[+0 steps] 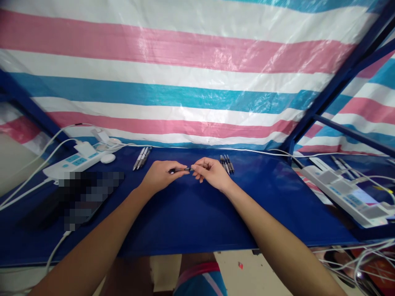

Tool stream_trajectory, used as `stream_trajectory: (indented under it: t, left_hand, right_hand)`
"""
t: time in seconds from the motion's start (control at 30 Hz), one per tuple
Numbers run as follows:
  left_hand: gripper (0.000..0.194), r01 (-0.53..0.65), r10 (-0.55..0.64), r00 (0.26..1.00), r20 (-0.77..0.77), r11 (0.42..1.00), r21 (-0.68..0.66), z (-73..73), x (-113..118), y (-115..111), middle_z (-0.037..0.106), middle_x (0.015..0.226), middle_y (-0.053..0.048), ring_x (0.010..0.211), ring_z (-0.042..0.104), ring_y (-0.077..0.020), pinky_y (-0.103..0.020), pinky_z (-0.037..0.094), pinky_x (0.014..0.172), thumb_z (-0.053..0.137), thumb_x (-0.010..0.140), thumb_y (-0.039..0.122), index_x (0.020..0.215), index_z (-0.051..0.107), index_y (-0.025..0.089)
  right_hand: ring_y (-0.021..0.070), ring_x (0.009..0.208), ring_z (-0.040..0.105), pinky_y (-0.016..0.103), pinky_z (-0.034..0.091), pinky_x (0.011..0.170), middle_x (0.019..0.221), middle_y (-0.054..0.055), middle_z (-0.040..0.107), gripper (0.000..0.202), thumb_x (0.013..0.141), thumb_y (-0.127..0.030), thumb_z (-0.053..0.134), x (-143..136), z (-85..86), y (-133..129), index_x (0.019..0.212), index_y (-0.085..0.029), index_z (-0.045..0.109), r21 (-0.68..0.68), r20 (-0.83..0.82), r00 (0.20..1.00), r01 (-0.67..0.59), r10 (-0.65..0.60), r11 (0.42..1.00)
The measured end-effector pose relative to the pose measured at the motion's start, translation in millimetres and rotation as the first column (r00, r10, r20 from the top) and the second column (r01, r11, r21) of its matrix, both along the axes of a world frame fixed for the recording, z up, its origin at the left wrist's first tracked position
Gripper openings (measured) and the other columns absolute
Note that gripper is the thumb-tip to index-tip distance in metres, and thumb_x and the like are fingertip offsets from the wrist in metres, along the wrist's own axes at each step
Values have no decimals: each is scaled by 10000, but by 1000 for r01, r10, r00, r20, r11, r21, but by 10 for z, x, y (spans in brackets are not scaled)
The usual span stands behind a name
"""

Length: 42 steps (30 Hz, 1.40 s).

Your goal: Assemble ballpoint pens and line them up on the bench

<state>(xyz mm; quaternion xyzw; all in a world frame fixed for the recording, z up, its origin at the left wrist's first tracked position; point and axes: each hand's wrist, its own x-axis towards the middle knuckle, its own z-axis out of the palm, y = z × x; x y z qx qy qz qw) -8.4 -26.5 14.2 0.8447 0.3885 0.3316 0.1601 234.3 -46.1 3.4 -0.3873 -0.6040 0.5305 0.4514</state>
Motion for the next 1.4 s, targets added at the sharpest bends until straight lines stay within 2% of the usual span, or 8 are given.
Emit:
stream_trajectory:
  t: [0.3, 0.5, 0.63, 0.7, 0.9, 1.0, 1.13, 1.4]
  left_hand:
    - [187, -33, 35, 996, 84, 999, -25, -28, -11, 36, 857, 1009, -16, 875, 778, -226, -330, 581, 832, 774, 922, 410, 1039, 858, 290]
    - [288, -99, 124, 962, 243, 989, -114, 28, -23, 37, 839, 929, -40, 706, 689, -187, -327, 555, 692, 837, 870, 517, 1000, 859, 261]
    - [351, -29, 142, 918, 371, 956, -293, 42, -3, 25, 834, 928, -54, 681, 682, -176, -314, 542, 627, 899, 806, 529, 1014, 857, 249]
    - [377, 10, 154, 893, 423, 933, -359, 34, 21, 22, 824, 871, -58, 657, 685, -177, -311, 541, 599, 923, 778, 526, 1009, 851, 237]
    - [373, 149, 135, 795, 592, 902, -406, -1, 99, 16, 840, 1090, -108, 955, 786, -256, -392, 639, 840, 942, 777, 469, 1033, 839, 218]
    - [397, 211, 106, 795, 597, 875, -436, -15, 113, 18, 840, 1093, -111, 942, 788, -257, -399, 643, 842, 944, 776, 456, 1067, 838, 208]
    - [372, 246, 82, 801, 594, 858, -450, -18, 113, 20, 840, 952, -90, 850, 772, -228, -381, 632, 837, 936, 791, 440, 1055, 847, 195]
    - [302, 278, 49, 777, 628, 868, -412, -17, 164, 7, 846, 1059, -95, 843, 754, -205, -351, 609, 800, 910, 824, 373, 1078, 854, 220]
  right_hand:
    - [168, 728, 674, 343, 597, 680, 926, 28, 752, 404, 784, -532, 919, 37, 27, 35, 921, -238, 677, 113, 47, 998, 37, -42, 993]
    - [185, 791, 674, 328, 589, 630, 1019, 52, 768, 387, 767, -514, 931, 62, 20, 60, 897, -247, 683, 139, 17, 994, 101, -105, 985]
    - [164, 673, 660, 321, 575, 620, 826, 25, 743, 399, 822, -547, 894, 44, 77, 20, 903, -231, 664, 46, -9, 996, 86, -86, 995]
    - [163, 664, 677, 313, 568, 612, 836, 36, 760, 420, 855, -580, 860, 24, 114, -15, 894, -226, 638, -21, -43, 997, 62, -63, 998]
    - [132, 617, 665, 255, 511, 557, 843, 22, 778, 476, 828, -573, 899, -41, 177, -103, 929, -230, 584, -180, -194, 981, -13, -23, 984]
    - [113, 579, 630, 242, 489, 542, 806, 3, 765, 480, 814, -558, 919, -65, 180, -125, 926, -228, 589, -213, -245, 969, -33, -21, 976]
    - [113, 588, 634, 247, 493, 562, 813, 17, 777, 482, 787, -544, 946, -72, 170, -126, 900, -219, 608, -227, -273, 962, -42, -22, 973]
    - [133, 650, 658, 270, 494, 605, 753, -8, 741, 417, 727, -407, 1003, -40, 115, -51, 857, -227, 649, -88, -288, 951, 91, -113, 992]
